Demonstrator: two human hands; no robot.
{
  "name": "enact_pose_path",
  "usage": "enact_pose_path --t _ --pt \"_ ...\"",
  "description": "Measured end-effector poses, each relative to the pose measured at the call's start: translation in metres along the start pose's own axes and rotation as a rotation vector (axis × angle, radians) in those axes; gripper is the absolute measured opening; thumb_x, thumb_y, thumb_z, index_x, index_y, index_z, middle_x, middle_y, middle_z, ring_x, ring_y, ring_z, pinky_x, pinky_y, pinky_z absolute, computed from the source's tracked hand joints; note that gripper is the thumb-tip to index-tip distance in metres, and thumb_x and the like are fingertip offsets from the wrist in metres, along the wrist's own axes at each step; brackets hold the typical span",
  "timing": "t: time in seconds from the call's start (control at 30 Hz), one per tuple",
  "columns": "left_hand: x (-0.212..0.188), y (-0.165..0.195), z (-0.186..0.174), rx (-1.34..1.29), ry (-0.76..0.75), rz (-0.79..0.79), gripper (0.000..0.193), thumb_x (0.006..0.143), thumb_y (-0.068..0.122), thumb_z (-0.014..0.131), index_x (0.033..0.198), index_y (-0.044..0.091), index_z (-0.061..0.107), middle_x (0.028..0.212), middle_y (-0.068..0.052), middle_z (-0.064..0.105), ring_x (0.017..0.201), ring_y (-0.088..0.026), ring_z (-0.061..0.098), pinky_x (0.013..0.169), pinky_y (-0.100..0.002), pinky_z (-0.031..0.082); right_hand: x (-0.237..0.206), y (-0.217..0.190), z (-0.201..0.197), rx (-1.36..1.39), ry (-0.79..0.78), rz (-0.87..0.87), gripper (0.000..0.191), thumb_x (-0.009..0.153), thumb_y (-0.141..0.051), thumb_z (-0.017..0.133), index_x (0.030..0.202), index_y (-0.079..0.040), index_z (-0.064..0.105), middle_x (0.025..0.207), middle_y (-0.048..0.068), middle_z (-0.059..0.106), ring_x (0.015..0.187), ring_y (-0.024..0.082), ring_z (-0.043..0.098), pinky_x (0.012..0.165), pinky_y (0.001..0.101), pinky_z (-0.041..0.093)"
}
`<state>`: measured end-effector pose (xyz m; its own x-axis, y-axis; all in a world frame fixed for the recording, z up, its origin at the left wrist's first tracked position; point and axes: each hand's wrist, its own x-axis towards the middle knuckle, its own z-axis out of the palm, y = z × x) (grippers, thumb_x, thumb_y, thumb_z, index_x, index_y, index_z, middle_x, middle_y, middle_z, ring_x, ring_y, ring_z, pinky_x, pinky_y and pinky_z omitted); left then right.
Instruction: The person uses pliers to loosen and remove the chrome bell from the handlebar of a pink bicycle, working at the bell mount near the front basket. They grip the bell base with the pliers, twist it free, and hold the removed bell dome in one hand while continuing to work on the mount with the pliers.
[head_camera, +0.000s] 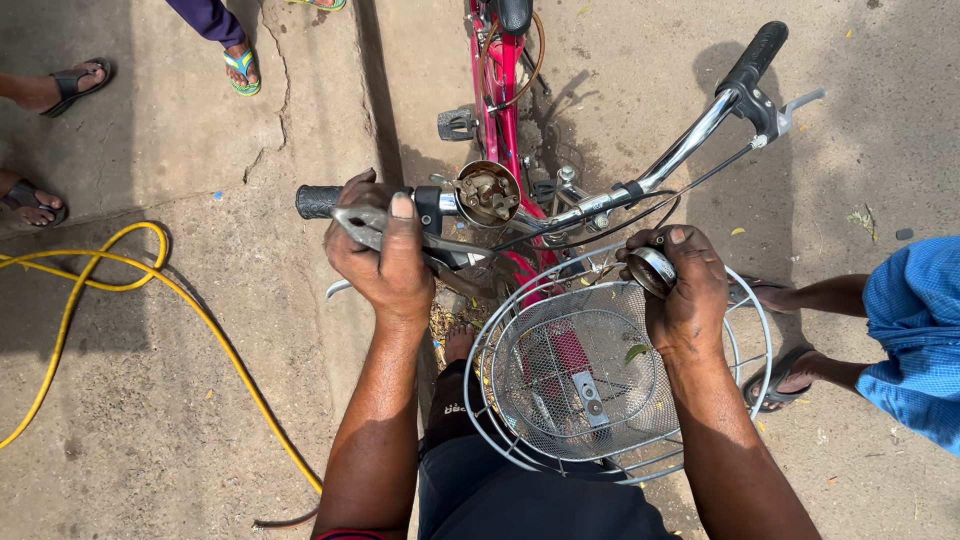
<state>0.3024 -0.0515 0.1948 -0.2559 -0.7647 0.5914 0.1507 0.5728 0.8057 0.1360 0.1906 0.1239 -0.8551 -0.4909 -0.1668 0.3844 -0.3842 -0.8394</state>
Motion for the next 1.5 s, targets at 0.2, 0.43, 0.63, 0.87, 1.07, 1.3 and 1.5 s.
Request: enact_pose_path --t 0.2,0.43,0.63,0.87,1.07,1.3,1.5 --pt "0.003 0.013 -0.001 0.030 -0.155 -0.117 0.025 0.093 0.020 0.070 0.098 -0.004 0.064 0.112 -0.013 0.072 0.097 -0.022 0.066 0.092 -0.037 0.052 0.001 0.001 -0.004 0.006 -0.012 -0.020 0.022 0.108 -0.023 0.061 0.105 -0.002 0.063 0.099 0.018 0.071 0.090 0.030 0.073 0.074 0.0381 0.060" --pt "0.009 0.017 0.004 0.118 -0.226 -0.036 0.020 0.092 0.018 0.071 0.094 -0.002 0.067 0.099 -0.011 0.071 0.095 -0.027 0.069 0.089 -0.037 0.053 0.003 0.001 -0.005 -0.013 0.005 0.017 0.021 0.106 -0.024 0.062 0.104 -0.003 0.062 0.098 0.018 0.071 0.090 0.031 0.073 0.074 0.0389 0.061" --pt "0.007 0.009 0.002 0.126 -0.180 0.023 0.025 0.090 0.015 0.073 0.080 0.000 0.056 0.084 -0.012 0.059 0.082 -0.028 0.060 0.079 -0.040 0.048 0.002 0.000 -0.004 -0.025 -0.007 0.002 0.022 0.106 -0.025 0.063 0.105 -0.003 0.063 0.098 0.018 0.070 0.092 0.031 0.074 0.074 0.0391 0.061" --pt "0.002 0.003 0.006 0.128 -0.058 0.069 0.028 0.092 0.018 0.072 0.076 0.002 0.054 0.079 -0.008 0.057 0.081 -0.026 0.058 0.076 -0.038 0.047 0.002 -0.001 -0.005 -0.024 0.008 0.018 0.023 0.105 -0.026 0.065 0.104 -0.003 0.063 0.098 0.018 0.071 0.091 0.031 0.074 0.074 0.0394 0.061" --pt "-0.002 0.015 0.002 0.152 -0.125 0.099 0.024 0.095 0.019 0.070 0.086 0.000 0.058 0.107 -0.013 0.067 0.103 -0.032 0.063 0.096 -0.044 0.050 0.001 0.000 -0.005 -0.014 0.019 0.001 0.024 0.105 -0.026 0.065 0.104 -0.002 0.063 0.098 0.018 0.071 0.091 0.031 0.074 0.073 0.0393 0.061" --pt "0.005 0.019 0.004 0.242 -0.229 0.012 0.018 0.089 0.017 0.071 0.094 0.000 0.069 0.096 -0.012 0.069 0.096 -0.031 0.065 0.093 -0.043 0.048 0.001 0.000 -0.005 -0.022 0.006 0.005 0.022 0.104 -0.024 0.065 0.103 -0.003 0.063 0.097 0.018 0.071 0.089 0.032 0.074 0.073 0.0396 0.061" --pt "0.002 0.011 0.003 0.167 -0.169 0.015 0.023 0.087 0.018 0.073 0.083 0.000 0.060 0.087 -0.012 0.062 0.087 -0.030 0.060 0.086 -0.042 0.048 0.001 0.000 -0.005 -0.028 0.015 0.020 0.022 0.105 -0.025 0.064 0.104 -0.003 0.062 0.097 0.018 0.071 0.089 0.031 0.074 0.072 0.0380 0.061"
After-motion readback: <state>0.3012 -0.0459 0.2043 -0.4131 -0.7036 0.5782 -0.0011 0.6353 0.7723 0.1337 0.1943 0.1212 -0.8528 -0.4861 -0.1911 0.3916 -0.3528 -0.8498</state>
